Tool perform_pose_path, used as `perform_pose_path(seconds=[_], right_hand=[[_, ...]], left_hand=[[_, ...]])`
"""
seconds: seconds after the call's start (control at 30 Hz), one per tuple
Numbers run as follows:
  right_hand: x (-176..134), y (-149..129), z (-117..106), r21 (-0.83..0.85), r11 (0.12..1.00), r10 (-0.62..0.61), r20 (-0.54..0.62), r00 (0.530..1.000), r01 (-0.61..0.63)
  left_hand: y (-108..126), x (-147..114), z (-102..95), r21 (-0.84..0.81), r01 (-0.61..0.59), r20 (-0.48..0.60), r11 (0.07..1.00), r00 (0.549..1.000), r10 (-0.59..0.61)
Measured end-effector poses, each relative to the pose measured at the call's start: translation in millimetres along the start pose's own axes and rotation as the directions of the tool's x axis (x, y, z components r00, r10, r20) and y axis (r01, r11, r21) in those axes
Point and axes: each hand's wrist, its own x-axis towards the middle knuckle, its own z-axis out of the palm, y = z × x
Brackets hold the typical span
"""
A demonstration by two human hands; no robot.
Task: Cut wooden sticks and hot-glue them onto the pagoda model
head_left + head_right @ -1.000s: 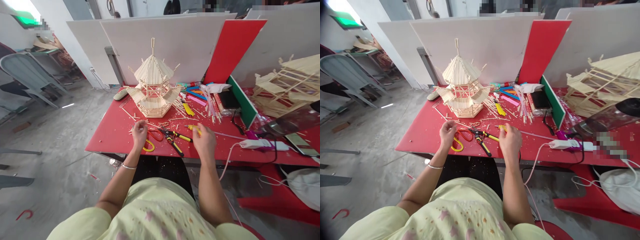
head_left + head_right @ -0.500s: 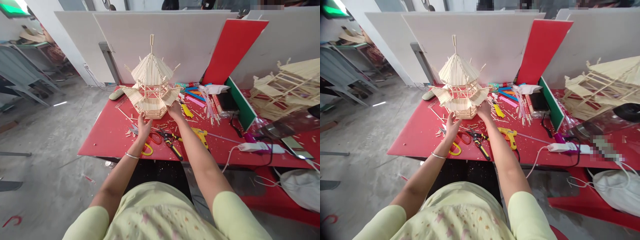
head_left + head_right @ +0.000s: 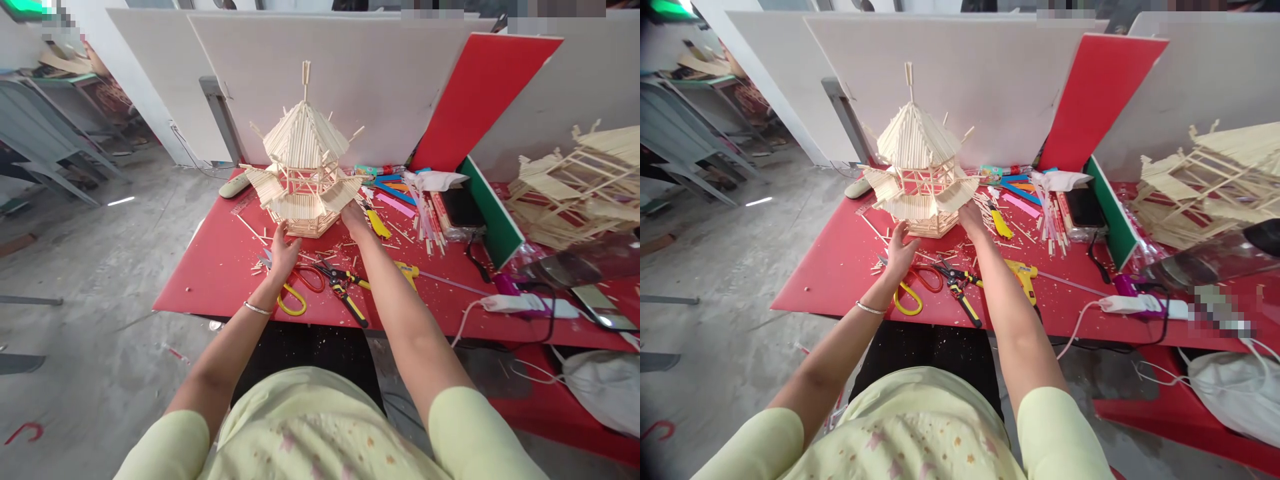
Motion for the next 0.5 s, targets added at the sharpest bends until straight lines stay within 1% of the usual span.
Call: perform_pose_path(seconds=[0.13, 0.3, 0.37, 0.5], right_hand=[[-23, -3, 3, 0.024, 1.0, 0.0, -0.032, 0.999, 0.001], [-64, -12, 8, 0.048, 0.998, -0.026, -0.035, 0.999, 0.027], [-79, -16, 12, 0.053, 0.998, -0.03, -0.019, 0.999, 0.031], [-103, -21, 22, 0.038, 0.999, -0.026, 0.02, 0.999, 0.025]], left_hand=[[-6, 13, -8.5, 0.054, -0.037, -0.033, 0.998, 0.999, 0.039], [-13, 37, -22.0, 0.06, -0.068, -0.02, 0.996, 0.997, 0.069], [-15, 47, -24.9, 0.004, -0.08, -0.011, 0.997, 0.997, 0.08], [-19, 63, -26.5, -0.198, -0.088, 0.017, 0.976, 0.995, 0.093]])
